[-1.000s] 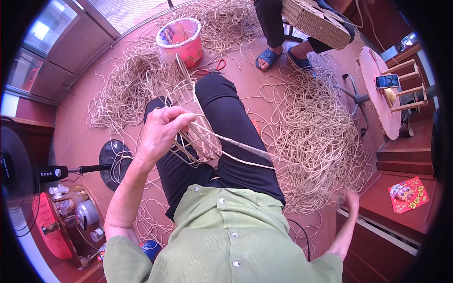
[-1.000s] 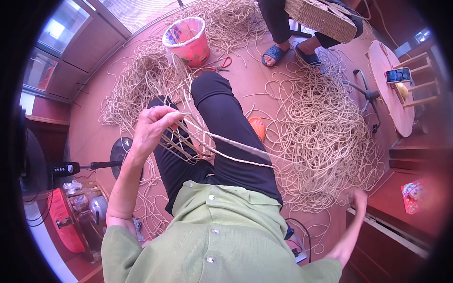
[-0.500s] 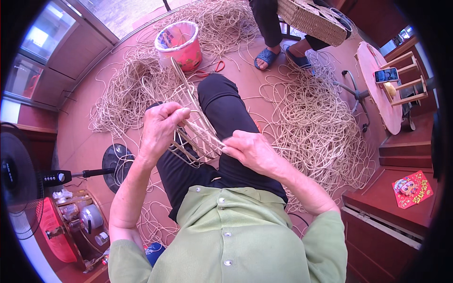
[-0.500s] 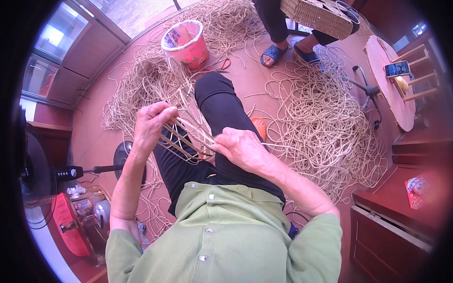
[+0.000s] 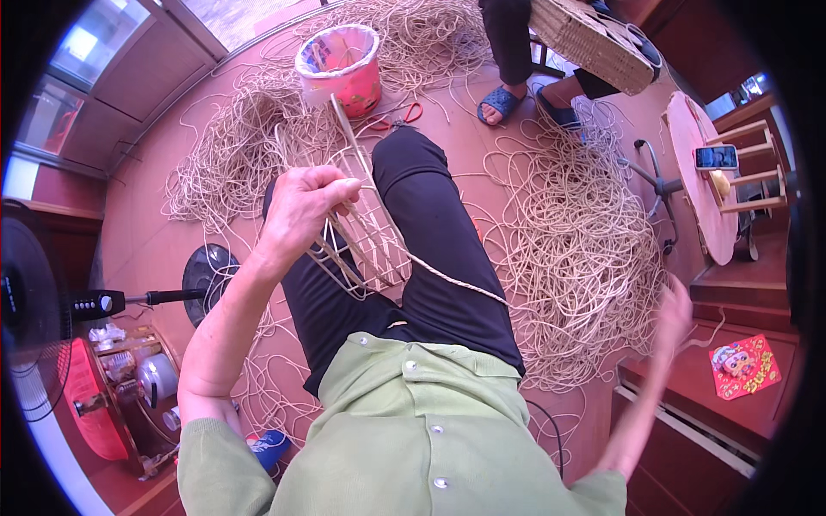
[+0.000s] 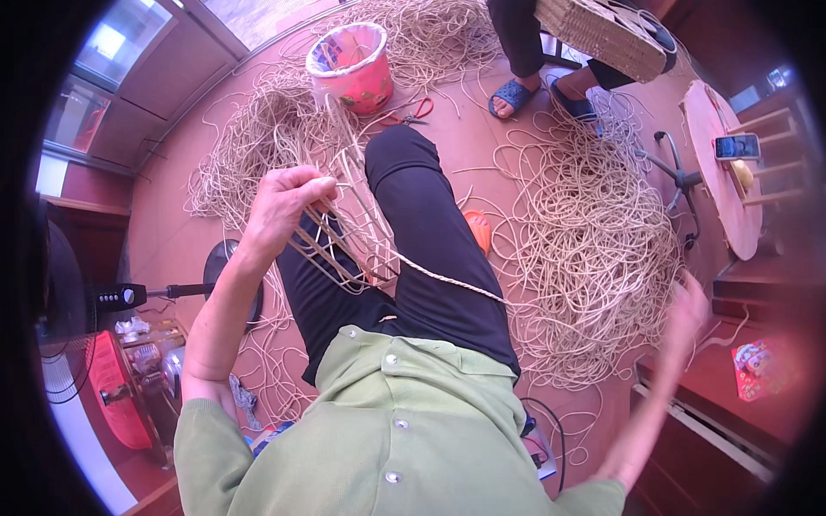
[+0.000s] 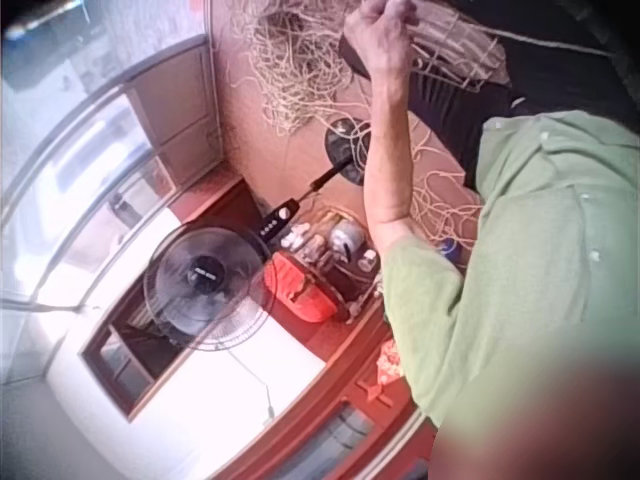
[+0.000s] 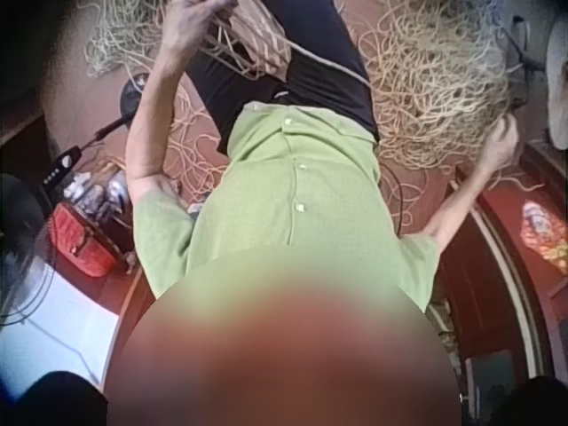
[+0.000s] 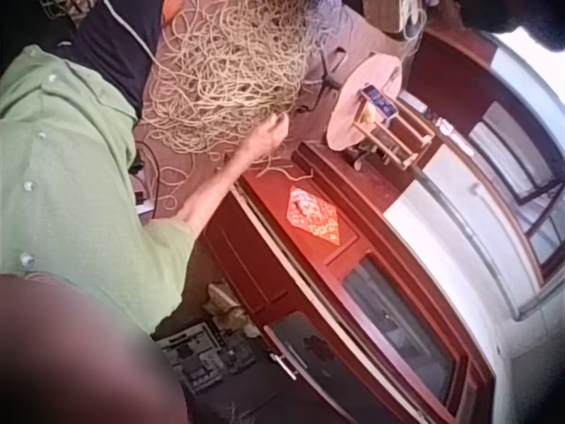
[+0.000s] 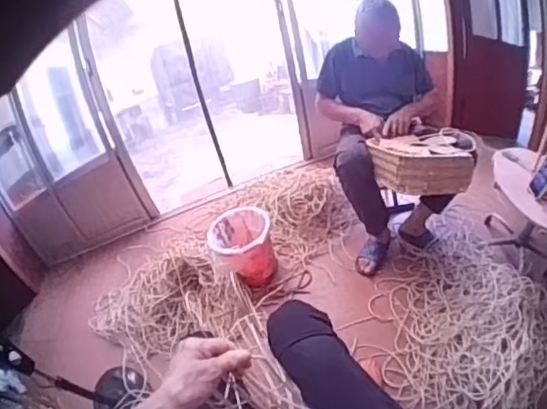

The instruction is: Weaving a basket using traditional materials.

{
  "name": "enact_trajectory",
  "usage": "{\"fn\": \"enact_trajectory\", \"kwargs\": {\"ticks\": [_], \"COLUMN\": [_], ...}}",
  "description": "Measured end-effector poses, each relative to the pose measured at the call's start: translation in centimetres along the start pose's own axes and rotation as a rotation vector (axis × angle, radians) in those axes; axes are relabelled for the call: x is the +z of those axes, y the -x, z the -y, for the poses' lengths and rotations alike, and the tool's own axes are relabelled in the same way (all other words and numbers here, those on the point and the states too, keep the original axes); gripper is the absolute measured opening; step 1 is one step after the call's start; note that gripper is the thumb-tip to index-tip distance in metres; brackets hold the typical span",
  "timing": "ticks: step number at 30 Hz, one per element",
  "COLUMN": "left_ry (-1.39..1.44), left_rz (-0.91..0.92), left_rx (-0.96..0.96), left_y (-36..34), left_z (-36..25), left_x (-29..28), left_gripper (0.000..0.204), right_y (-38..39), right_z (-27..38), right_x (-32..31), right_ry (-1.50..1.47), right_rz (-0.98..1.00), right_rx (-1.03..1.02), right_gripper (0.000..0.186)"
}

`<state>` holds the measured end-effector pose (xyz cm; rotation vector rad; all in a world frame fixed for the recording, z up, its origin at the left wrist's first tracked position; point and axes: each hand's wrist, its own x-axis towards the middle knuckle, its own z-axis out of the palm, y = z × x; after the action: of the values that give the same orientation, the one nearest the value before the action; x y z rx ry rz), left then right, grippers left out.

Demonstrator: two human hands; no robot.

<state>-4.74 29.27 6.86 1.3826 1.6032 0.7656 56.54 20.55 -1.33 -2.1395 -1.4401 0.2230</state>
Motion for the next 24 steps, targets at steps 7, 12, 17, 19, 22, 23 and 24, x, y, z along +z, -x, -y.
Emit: {"fn": "enact_trajectory", "kwargs": {"ticks": [7,12,17,19,22,23,24], "left_ry": [-0.006,0.152,-0.19,-0.404,-0.629,-0.625,-0.68], "left_rz": [0.109,-0.604,-0.571,-0.485,-0.543,-0.54,-0.581], "left_rx": [-0.069,0.303,0.64,0.636,0.489,0.49,0.486], "left_y": [-0.7,3.0,9.5,10.9,10.6,10.2,9.6], "left_z": [-0.1,2.4,4.6,4.7,5.3,5.6,5.6], "left_x": [-0.4,-1.9,4.5,7.7,10.5,11.0,11.4], "left_gripper": [0.028,0.025,0.014,0.023,0.046,0.046,0.047], "right_y": [13.5,13.4,13.5,13.5,13.5,13.6,13.5], "right_z": [28.2,27.7,27.9,28.1,28.4,28.5,28.4], "right_x": [15.2,14.8,14.9,14.6,14.7,14.7,14.8], "right_ry": [-0.381,-0.248,-0.137,-0.106,-0.107,-0.115,-0.12], "right_rz": [0.562,0.409,0.432,0.407,0.427,0.434,0.443], "right_rx": [-0.982,-0.98,-1.034,-1.056,-1.068,-1.069,-1.067], "right_gripper": [0.026,0.018,0.017,0.017,0.015,0.015,0.013]}}
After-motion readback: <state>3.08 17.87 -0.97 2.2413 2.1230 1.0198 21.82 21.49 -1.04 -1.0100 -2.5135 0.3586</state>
